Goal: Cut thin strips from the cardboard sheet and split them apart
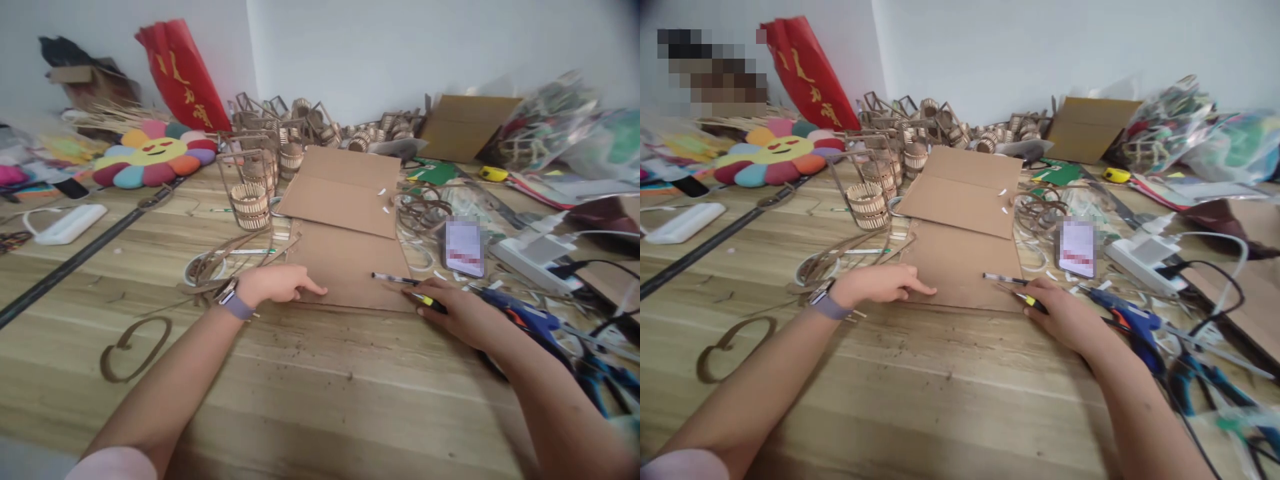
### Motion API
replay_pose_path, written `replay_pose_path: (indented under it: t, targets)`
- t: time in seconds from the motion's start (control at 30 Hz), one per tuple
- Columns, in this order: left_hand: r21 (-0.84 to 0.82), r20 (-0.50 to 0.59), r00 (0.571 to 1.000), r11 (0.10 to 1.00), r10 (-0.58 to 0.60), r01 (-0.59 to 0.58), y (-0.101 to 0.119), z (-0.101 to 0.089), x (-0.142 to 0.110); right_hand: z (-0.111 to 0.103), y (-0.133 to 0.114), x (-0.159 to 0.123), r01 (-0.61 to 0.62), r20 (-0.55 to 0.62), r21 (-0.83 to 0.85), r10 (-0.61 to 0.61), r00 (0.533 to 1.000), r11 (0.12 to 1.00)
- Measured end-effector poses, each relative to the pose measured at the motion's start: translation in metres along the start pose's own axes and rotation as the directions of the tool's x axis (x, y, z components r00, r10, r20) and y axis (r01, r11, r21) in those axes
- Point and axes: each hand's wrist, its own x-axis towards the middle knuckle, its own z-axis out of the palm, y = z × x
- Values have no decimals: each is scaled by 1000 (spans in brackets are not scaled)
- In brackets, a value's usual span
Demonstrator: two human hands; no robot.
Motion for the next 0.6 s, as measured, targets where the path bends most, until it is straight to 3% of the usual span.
replay_pose_path:
  t: [0.2,0.33,0.6]
  targets:
    - [87,67,997,996,-26,20,8,-10,3,4,5,0,-16,11,-2,16,1000,1000]
    - [48,98,994,998,-40,35,9,-9,4,1,3,-1,-17,16,-21,17,1000,1000]
    - [-17,24,997,997,-71,71,10,0,3,-10,-18,0,-62,78,-47,66,995,997]
